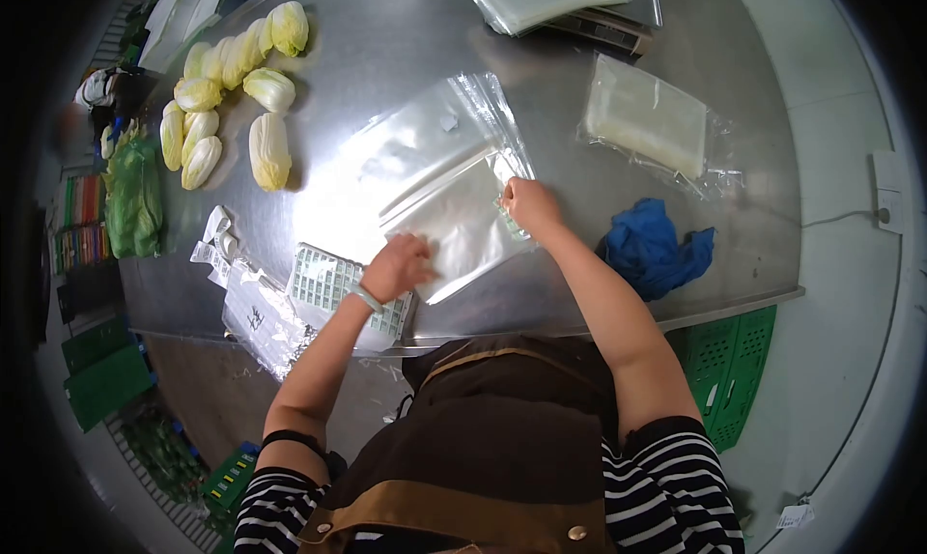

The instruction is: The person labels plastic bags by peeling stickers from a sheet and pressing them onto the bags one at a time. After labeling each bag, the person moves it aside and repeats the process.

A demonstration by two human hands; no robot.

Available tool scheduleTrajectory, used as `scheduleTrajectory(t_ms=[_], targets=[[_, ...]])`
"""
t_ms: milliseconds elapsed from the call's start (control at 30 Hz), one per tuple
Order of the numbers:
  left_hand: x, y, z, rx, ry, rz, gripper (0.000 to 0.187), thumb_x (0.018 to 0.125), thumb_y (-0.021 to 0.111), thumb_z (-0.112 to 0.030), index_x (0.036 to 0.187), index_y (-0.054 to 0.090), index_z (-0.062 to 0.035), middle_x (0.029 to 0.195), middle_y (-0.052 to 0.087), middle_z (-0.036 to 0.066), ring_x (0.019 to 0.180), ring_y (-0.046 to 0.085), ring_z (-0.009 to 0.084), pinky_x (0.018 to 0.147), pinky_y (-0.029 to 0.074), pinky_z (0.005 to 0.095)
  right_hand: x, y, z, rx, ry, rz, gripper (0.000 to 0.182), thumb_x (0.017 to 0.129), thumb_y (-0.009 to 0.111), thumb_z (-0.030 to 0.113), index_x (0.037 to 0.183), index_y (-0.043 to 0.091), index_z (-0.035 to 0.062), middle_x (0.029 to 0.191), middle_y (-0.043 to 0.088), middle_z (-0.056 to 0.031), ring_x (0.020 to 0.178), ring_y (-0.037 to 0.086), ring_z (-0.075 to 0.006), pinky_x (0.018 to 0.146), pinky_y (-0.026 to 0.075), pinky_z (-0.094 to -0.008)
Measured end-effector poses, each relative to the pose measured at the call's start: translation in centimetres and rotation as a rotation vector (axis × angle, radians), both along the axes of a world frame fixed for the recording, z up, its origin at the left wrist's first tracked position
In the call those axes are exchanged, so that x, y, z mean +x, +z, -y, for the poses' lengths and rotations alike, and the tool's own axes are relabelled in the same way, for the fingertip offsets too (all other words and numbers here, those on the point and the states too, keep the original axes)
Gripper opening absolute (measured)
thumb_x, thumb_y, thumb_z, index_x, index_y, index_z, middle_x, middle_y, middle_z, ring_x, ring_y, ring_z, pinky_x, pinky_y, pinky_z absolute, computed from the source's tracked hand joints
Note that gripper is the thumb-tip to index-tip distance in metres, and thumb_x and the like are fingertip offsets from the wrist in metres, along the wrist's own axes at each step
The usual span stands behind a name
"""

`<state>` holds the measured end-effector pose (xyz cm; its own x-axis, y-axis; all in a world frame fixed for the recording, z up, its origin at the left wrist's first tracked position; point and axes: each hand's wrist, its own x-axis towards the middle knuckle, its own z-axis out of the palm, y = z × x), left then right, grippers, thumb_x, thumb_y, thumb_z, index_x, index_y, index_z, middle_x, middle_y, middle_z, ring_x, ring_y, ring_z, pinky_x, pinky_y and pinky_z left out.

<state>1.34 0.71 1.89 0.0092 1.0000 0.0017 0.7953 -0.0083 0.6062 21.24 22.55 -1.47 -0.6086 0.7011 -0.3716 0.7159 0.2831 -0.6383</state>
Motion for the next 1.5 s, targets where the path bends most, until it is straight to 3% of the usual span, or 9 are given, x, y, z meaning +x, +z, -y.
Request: scheduleTrajectory(t_ms=[167,300,467,633,767,967,1133,1333,1500], targets=[[-0.7,-4.2,-0.3,0.009,0.047,0.259,0.019,0.075,0.075,-0.014,0.083,0.062,-0.0038,0.078,0.059,0.010,0.072,0.056,0.0242,0.066,0.047,0.0312,0.9,1.2,-0.8,0.263,0.078,0.202,0.023,0.082,0.070,0.026,0.087,0.064,0.0048,0.065,0.062,-0.0096,0.064,0.062,-0.0217,0.058,0.045,-0.0374],[-1.4,-2.9,-0.9,-0.223,0.338,0.528,0.013,0.086,0.065,-0.017,0.088,0.067,-0.0043,0.078,0.062,0.007,0.068,0.058,0.0182,0.065,0.046,0.0304,1.5,5.6,-1.4,-0.325,-0.117,-0.174,0.028,0.083,0.071,0.031,0.088,0.063,0.0044,0.073,0.064,-0.0110,0.067,0.062,-0.0252,0.061,0.046,-0.0363],[-5.3,-1.4,-1.9,0.400,1.267,0.607,0.022,0.095,0.052,-0.019,0.087,0.055,0.0013,0.073,0.054,0.003,0.067,0.049,0.0113,0.064,0.044,0.0274,1.3,6.6,-1.1,-0.426,-0.059,-0.167,0.025,0.081,0.072,0.028,0.091,0.064,0.0063,0.070,0.062,-0.0106,0.068,0.062,-0.0254,0.061,0.045,-0.0381],[-0.1,-0.5,-0.9,0.037,0.074,0.156,0.036,0.070,0.080,-0.019,0.097,0.061,-0.0053,0.085,0.058,0.009,0.080,0.055,0.0245,0.076,0.046,0.0331,-0.6,1.8,-0.2,0.127,0.149,0.028,0.022,0.082,0.069,0.024,0.090,0.061,0.0052,0.071,0.063,-0.0136,0.070,0.063,-0.0302,0.060,0.046,-0.0410],[-0.1,-3.6,-0.3,-0.036,0.201,0.227,0.019,0.078,0.074,-0.022,0.087,0.068,-0.0065,0.079,0.061,0.008,0.074,0.056,0.0241,0.072,0.047,0.0333,-0.8,2.2,-0.9,0.375,0.167,0.215,0.025,0.085,0.068,0.026,0.092,0.056,0.0058,0.068,0.061,-0.0105,0.064,0.060,-0.0251,0.059,0.046,-0.0374],[-2.5,-2.4,-1.6,-0.373,0.655,0.663,0.022,0.091,0.061,-0.021,0.083,0.067,-0.0013,0.062,0.056,0.001,0.060,0.052,0.0099,0.056,0.042,0.0276,0.5,7.9,-2.8,-0.599,-0.100,-0.451,0.028,0.087,0.068,0.023,0.097,0.048,0.0068,0.067,0.053,-0.0040,0.057,0.048,-0.0106,0.054,0.042,-0.0296],[-5.2,-0.8,-2.2,0.346,1.352,0.814,0.022,0.092,0.056,-0.019,0.089,0.060,0.0019,0.078,0.058,0.005,0.064,0.049,0.0103,0.060,0.043,0.0245,0.2,6.0,-1.6,-0.158,0.153,-0.344,0.026,0.085,0.067,0.015,0.101,0.047,0.0077,0.077,0.059,-0.0099,0.063,0.058,-0.0232,0.056,0.044,-0.0350],[0.1,-1.7,-0.4,0.025,-0.013,-0.001,0.025,0.073,0.077,-0.015,0.088,0.061,-0.0036,0.095,0.058,0.010,0.083,0.056,0.0249,0.076,0.047,0.0336,-1.9,2.0,-0.3,0.368,0.382,0.050,0.023,0.086,0.061,0.011,0.104,0.048,0.0083,0.081,0.065,-0.0147,0.075,0.065,-0.0335,0.060,0.047,-0.0459],[0.1,-2.9,-0.7,-0.130,0.293,0.386,0.023,0.080,0.072,-0.024,0.077,0.062,-0.0032,0.076,0.059,0.009,0.070,0.057,0.0210,0.066,0.046,0.0327,-2.1,2.7,-1.4,0.463,0.292,0.142,0.021,0.087,0.059,0.012,0.103,0.047,0.0076,0.076,0.065,-0.0149,0.071,0.065,-0.0335,0.059,0.047,-0.0448]])
